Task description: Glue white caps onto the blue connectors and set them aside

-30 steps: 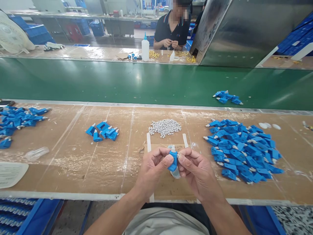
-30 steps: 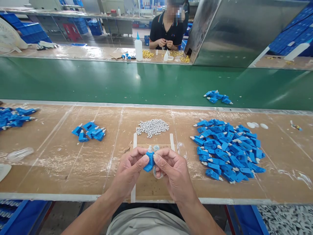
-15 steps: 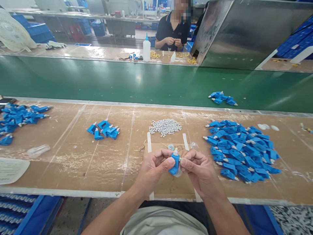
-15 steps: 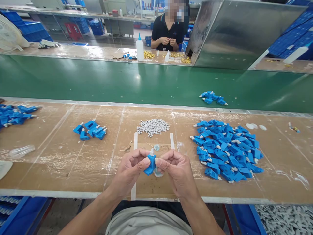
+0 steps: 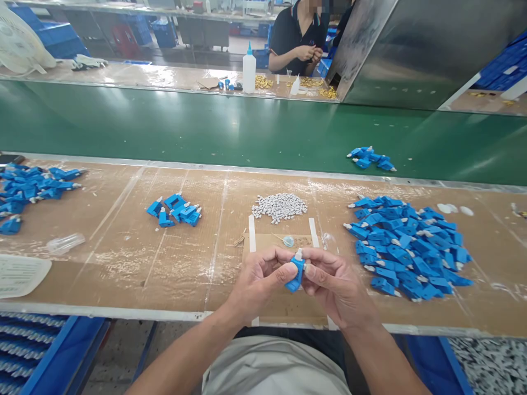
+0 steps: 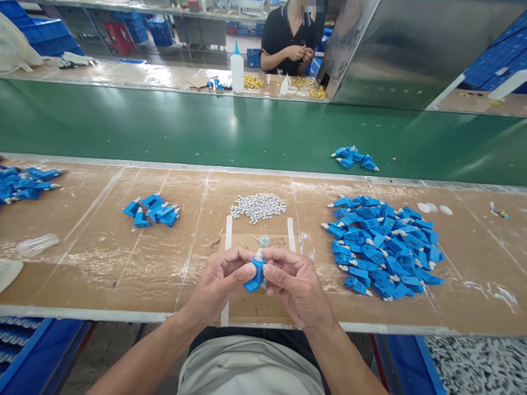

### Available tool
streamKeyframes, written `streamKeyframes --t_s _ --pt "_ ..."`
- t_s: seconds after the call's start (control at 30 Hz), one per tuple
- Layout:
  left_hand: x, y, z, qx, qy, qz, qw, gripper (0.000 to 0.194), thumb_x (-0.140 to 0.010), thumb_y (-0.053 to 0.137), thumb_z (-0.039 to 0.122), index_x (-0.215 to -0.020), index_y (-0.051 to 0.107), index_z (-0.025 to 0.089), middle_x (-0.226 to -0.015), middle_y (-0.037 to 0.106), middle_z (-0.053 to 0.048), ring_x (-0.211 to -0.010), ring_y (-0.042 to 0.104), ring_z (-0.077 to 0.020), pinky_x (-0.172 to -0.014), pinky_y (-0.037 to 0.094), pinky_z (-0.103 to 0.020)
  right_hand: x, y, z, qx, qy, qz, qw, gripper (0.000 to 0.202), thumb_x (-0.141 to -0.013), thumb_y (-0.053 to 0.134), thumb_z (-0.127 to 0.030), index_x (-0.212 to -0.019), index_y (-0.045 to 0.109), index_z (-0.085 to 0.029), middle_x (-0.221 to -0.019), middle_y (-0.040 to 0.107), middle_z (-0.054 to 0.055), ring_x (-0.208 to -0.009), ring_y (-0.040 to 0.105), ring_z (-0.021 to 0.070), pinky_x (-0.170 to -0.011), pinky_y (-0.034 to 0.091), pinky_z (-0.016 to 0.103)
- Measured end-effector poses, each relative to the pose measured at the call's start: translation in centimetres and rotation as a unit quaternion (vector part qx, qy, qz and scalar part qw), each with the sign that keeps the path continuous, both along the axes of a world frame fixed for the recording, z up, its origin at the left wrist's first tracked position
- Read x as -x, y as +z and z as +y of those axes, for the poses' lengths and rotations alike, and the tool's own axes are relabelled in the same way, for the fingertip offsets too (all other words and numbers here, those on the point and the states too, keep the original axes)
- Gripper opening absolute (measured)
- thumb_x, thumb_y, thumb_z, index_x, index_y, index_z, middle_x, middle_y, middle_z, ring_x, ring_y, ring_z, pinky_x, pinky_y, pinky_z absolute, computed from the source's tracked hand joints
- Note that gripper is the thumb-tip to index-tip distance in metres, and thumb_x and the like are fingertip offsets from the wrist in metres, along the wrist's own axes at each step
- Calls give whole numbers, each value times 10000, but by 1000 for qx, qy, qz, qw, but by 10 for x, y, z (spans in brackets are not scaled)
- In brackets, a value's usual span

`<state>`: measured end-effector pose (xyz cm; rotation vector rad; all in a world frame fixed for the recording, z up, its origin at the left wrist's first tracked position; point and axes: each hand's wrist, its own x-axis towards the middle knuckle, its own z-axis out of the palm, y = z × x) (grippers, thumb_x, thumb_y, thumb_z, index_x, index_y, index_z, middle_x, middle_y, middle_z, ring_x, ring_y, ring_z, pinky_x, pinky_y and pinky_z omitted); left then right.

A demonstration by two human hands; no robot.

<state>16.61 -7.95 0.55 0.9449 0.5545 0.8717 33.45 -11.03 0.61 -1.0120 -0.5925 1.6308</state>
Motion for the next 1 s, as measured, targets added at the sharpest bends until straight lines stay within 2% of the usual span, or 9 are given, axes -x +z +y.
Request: streamKeyframes --t_s 0.23,0.3,0.37,0.5,0.6,0.73,1.0 --pt "4 3 2 -19 8 31 999 237 -894 701 337 -1026 763 150 -854 661 -57 -772 603 -152 -711 470 -261 3 -5 -2 9 -6 6 1000 271 -684 903 -292 -925 800 -224 -786 707 23 -550 569 99 -464 489 191" --pt "3 2 2 16 -3 6 1000 228 -892 703 322 -1013 764 139 -847 656 -60 -783 596 -146 -726 471 -247 5 -3 -1 5 -11 3 1000 293 -665 913 -305 -919 789 -224 -788 689 14 -562 558 98 -474 486 192" --pt "4 1 2 94 -16 -39 995 225 -883 707 316 -975 761 118 -826 651 -67 -753 584 -129 -698 472 -220 6 3 -2 2 -14 -2 1000 330 -661 918 -324 -942 778 -224 -756 651 3 -585 543 100 -497 481 191" --pt "7 1 0 269 -65 -165 947 274 -764 791 306 -913 736 82 -805 622 -82 -706 580 -115 -577 475 -152 0 22 -8 -8 -20 -2 1000 319 -724 875 -366 -976 747 -217 -684 557 -13 -576 466 101 -489 423 188" --pt "11 5 -4 334 -108 -253 901 298 -706 809 267 -911 727 67 -780 563 -67 -701 551 -100 -492 444 -76 -4 35 -16 -1 -29 -15 999 273 -744 860 -353 -937 733 -209 -686 525 -15 -568 421 96 -489 390 192" --pt "10 14 -11 362 -108 -287 880 240 -673 780 191 -873 717 74 -739 503 -53 -666 498 -92 -448 431 -25 -2 40 -24 8 -24 -37 999 249 -736 863 -373 -837 714 -203 -663 504 -10 -563 387 110 -474 365 214" --pt "5 19 -19 373 -109 -305 869 230 -652 778 148 -860 709 78 -718 489 -38 -645 510 -66 -438 409 28 -1 29 -23 7 -31 -43 999 270 -717 873 -377 -788 691 -190 -682 520 -15 -555 398 85 -479 344 189"
